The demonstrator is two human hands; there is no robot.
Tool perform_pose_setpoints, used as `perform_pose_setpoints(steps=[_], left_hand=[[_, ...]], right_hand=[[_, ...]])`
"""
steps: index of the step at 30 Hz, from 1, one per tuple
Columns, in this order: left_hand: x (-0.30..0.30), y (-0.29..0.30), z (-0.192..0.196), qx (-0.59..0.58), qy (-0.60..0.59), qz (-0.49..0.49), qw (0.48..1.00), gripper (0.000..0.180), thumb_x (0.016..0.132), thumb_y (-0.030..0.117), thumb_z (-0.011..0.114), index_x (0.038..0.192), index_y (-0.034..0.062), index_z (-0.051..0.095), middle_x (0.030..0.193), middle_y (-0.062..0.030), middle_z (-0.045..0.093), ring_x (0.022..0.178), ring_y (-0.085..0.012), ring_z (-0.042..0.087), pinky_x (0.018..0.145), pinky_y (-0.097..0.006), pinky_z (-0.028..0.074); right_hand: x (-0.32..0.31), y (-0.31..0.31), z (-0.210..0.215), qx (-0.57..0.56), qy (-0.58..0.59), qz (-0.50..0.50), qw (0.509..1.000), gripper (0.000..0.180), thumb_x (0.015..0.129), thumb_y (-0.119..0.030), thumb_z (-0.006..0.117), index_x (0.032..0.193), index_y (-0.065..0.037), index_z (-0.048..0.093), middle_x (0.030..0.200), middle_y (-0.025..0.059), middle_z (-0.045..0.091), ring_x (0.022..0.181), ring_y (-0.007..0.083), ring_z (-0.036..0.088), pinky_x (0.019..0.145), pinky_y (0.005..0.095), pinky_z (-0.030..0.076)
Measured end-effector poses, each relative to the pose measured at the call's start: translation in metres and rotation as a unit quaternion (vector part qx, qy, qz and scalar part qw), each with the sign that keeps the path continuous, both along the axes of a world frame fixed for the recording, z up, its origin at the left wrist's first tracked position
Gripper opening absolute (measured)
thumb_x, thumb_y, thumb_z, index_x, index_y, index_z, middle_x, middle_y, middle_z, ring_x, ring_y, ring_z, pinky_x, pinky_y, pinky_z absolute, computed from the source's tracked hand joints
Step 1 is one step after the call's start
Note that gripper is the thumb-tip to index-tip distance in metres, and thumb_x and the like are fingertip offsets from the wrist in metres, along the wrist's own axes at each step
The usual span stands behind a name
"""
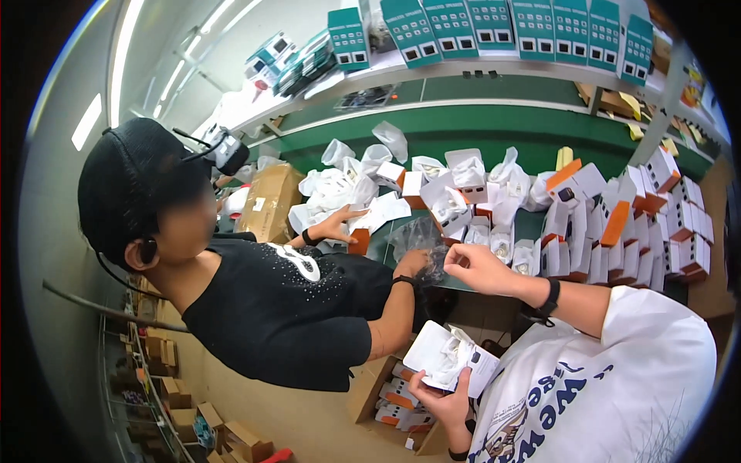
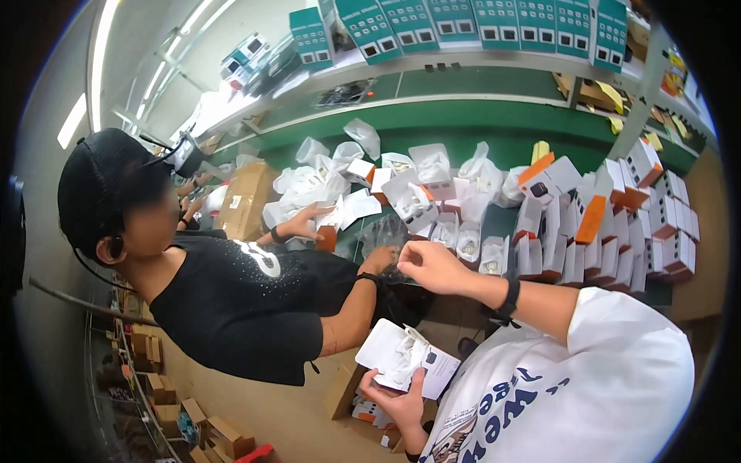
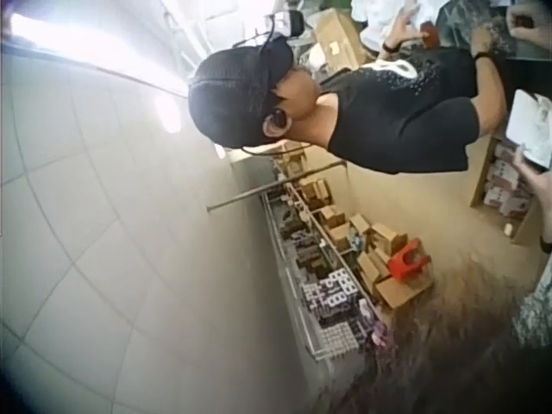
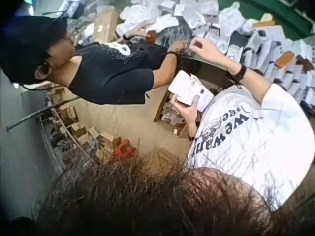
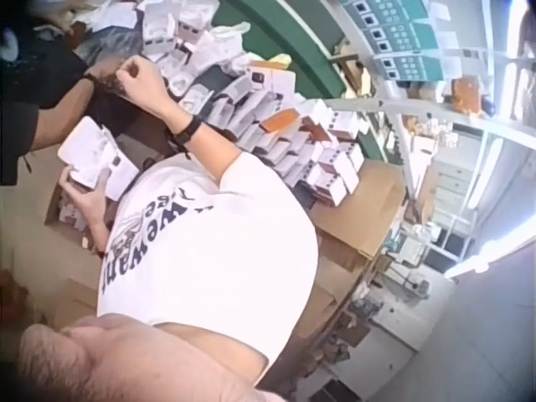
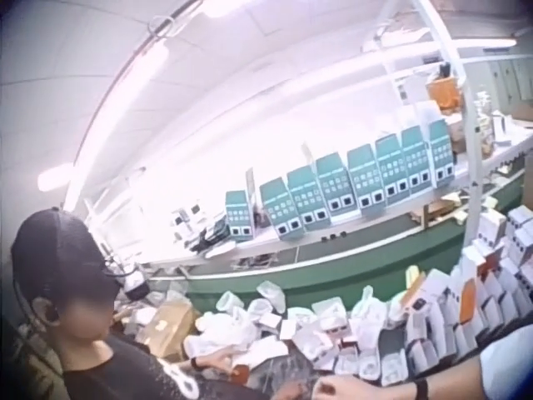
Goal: The person assembles product packaging by picking up a box, inserting a manual and a speaker wrapped in a white bag, and closing the box before placing it into a larger cardboard container.
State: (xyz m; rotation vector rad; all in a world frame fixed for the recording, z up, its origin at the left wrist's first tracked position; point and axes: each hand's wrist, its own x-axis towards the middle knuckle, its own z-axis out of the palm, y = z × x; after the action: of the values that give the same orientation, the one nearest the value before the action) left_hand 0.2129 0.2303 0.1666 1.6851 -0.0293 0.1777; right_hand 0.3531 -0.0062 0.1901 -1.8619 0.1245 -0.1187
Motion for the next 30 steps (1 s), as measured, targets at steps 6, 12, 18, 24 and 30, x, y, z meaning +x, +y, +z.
perform_pose_setpoints(steps=[6,12,18,24,30], left_hand=[[-0.005,0.017,-0.026,0.049,0.038,-0.043,0.997,0.081,0.070,0.004,0.093,0.127,0.0081,0.036,0.127,-0.0168,0.042,0.122,-0.0308,0.047,0.103,-0.044,0.046],[0.007,0.009,-0.028,0.072,0.095,-0.040,0.992,0.081,0.069,0.003,0.093,0.126,0.0090,0.036,0.125,-0.0171,0.045,0.117,-0.0299,0.055,0.095,-0.041,0.051],[0.022,-0.001,-0.031,0.104,0.145,0.065,0.982,0.080,0.065,0.011,0.097,0.121,0.0082,0.040,0.118,-0.0152,0.050,0.108,-0.0265,0.056,0.092,-0.040,0.048],[0.044,-0.005,-0.044,0.174,0.148,0.002,0.973,0.080,0.066,0.002,0.094,0.122,0.0100,0.037,0.121,-0.0147,0.048,0.114,-0.0278,0.054,0.096,-0.041,0.049],[0.046,-0.008,-0.042,0.178,0.170,0.042,0.968,0.083,0.064,0.000,0.094,0.122,0.0096,0.036,0.122,-0.0166,0.046,0.114,-0.0297,0.052,0.098,-0.043,0.047]], right_hand=[[0.040,0.011,-0.112,-0.144,0.136,0.045,0.979,0.035,0.085,-0.029,0.068,0.108,-0.002,0.071,0.109,0.0204,0.072,0.104,0.0408,0.068,0.093,0.0469,0.053],[0.079,0.041,-0.166,-0.189,0.277,0.070,0.940,0.039,0.085,-0.015,0.057,0.121,-0.001,0.066,0.127,0.0255,0.062,0.120,0.0415,0.060,0.103,0.0478,0.049],[0.131,0.076,-0.156,0.040,-0.002,-0.118,0.992,0.026,0.085,-0.001,0.058,0.110,-0.001,0.058,0.106,0.0175,0.059,0.104,0.0321,0.063,0.090,0.0435,0.052],[0.249,0.074,-0.171,0.077,0.011,-0.323,0.943,0.026,0.084,0.002,0.057,0.109,-0.001,0.060,0.112,0.0183,0.060,0.108,0.0347,0.061,0.094,0.0429,0.050],[0.353,0.080,-0.219,0.071,0.020,-0.330,0.941,0.038,0.082,0.003,0.053,0.119,0.002,0.062,0.138,0.0240,0.055,0.134,0.0424,0.049,0.110,0.0453,0.042]])
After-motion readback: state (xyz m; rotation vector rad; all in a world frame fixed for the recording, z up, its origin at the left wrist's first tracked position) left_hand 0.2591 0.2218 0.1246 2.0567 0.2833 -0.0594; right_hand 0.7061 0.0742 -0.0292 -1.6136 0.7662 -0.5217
